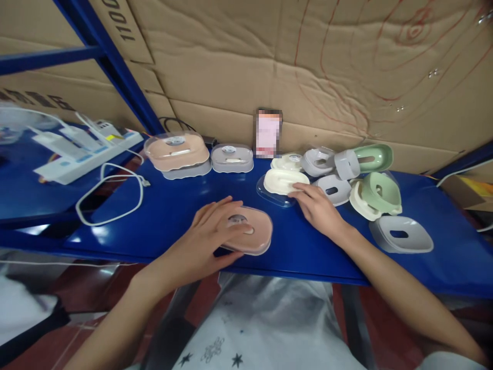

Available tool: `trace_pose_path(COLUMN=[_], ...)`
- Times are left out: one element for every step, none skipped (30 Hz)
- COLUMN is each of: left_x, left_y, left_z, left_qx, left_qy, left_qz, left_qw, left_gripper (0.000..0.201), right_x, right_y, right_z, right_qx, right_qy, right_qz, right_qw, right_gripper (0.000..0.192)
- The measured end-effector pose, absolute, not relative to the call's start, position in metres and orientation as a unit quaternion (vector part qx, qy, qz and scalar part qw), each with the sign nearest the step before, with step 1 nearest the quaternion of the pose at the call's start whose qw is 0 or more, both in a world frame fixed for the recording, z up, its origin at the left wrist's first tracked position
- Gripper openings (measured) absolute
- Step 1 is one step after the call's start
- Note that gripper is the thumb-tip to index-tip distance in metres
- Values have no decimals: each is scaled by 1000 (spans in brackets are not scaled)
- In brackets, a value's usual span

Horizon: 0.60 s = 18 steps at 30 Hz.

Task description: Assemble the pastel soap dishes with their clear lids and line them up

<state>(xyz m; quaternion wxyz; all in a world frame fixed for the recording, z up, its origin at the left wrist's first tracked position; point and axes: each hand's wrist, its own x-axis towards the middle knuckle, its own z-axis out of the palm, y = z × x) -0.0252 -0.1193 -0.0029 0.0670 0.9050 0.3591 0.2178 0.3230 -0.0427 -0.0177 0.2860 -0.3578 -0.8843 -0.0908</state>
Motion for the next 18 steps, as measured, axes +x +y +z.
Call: trace_pose_path(left_x=[-20, -16, -11, -6, -1, 4, 8, 11, 14, 15, 16, 17, 18, 19, 22, 25, 31, 37], left_y=[-118, -116, -112, -108, -102, -94, -86, -78, -70, -63, -57, -51, -46, -42, -37, -31, -24, -15], left_z=[-3, -2, 0, 3, 6, 10, 15, 19, 24, 29, 33, 37, 41, 43, 45, 45, 43, 40], left_qx=[909, 913, 918, 922, 925, 926, 926, 926, 926, 927, 929, 932, 933, 932, 930, 929, 929, 931], left_qy=[345, 334, 323, 313, 306, 302, 301, 300, 297, 291, 284, 275, 268, 266, 264, 260, 251, 239], left_qz=[214, 205, 193, 180, 167, 152, 136, 122, 113, 112, 121, 139, 164, 193, 219, 243, 261, 271], left_qw=[90, 111, 128, 141, 153, 166, 181, 195, 204, 206, 202, 191, 173, 152, 128, 102, 76, 56], left_gripper=[40, 41, 43, 45, 48, 50, 51, 50, 47, 45, 43, 42, 42, 44, 46, 48, 49, 50], right_x=[321, 319, 317, 315, 313, 310, 308, 306, 303, 301, 299, 297, 296, 294, 293, 292, 291, 290], right_y=[-44, -48, -53, -60, -67, -74, -81, -87, -92, -95, -98, -99, -99, -99, -99, -98, -97, -96], right_z=[-16, -14, -12, -9, -8, -6, -6, -7, -9, -12, -15, -17, -19, -21, -22, -22, -22, -21], right_qx=[-353, -342, -325, -301, -273, -244, -218, -198, -184, -176, -171, -166, -160, -153, -146, -141, -138, -138], right_qy=[-887, -892, -899, -907, -917, -927, -936, -942, -943, -941, -936, -930, -927, -927, -930, -936, -944, -952], right_qz=[-86, -81, -74, -67, -62, -63, -72, -90, -115, -143, -169, -193, -212, -225, -230, -226, -213, -193], right_qw=[285, 285, 286, 286, 283, 276, 266, 257, 253, 253, 258, 264, 265, 260, 247, 230, 212, 196], right_gripper=[29, 30, 31, 34, 39, 47, 54, 59, 60, 57, 53, 50, 48, 46, 45, 43, 42, 42])
